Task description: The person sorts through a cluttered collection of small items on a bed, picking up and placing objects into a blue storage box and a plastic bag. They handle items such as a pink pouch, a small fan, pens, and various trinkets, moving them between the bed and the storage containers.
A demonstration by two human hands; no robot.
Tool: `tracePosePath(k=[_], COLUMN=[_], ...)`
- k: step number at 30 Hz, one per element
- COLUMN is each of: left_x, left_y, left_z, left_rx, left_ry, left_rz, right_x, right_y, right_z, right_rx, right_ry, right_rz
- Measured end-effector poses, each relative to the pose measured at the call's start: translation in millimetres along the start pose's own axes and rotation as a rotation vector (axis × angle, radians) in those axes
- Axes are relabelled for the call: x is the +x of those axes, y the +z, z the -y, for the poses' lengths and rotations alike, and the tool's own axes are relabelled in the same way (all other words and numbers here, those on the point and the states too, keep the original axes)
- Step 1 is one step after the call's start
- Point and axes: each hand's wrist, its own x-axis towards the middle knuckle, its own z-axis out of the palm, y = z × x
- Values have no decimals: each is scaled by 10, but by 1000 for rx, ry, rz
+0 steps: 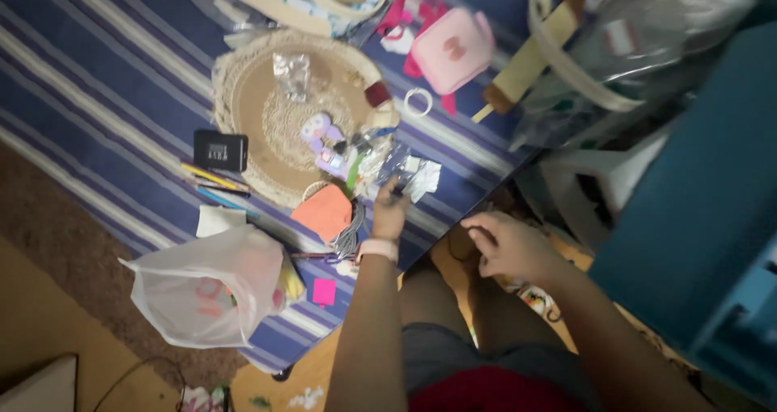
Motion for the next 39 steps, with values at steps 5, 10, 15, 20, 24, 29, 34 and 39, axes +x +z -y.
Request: tracePosePath(k=[5, 10, 15, 20, 24, 29, 34, 39], left_x=[290, -77, -477, -673, -692, -661, -610, -518], left_y=[-20, -18, -152, -305, -435, -565, -624, -614], left_z=[-22, -140, -197, -372, -481, -631, -766, -830], left_rx=[-90, 162, 447, 637, 689, 625, 533, 497], left_ry=[76, 119, 343, 235, 228, 187, 319, 235], left_rz=[-266, -337, -231, -57, -20, -25, -59, -100], right_x=[308, 921, 1877, 2544, 2791, 2668, 2614, 2770], right_y=[199, 285, 318, 467, 530, 580, 834, 842], right_z=[-189, -385, -388, -342, -499, -456, -68, 161], right_rx=[38, 131, -165, -420, -557, -394, -449, -526], right_ry=[198, 114, -195, -194, -246, -326, -511, -443], right_rz=[85, -96, -273, -149, -220, -302, -440, -421])
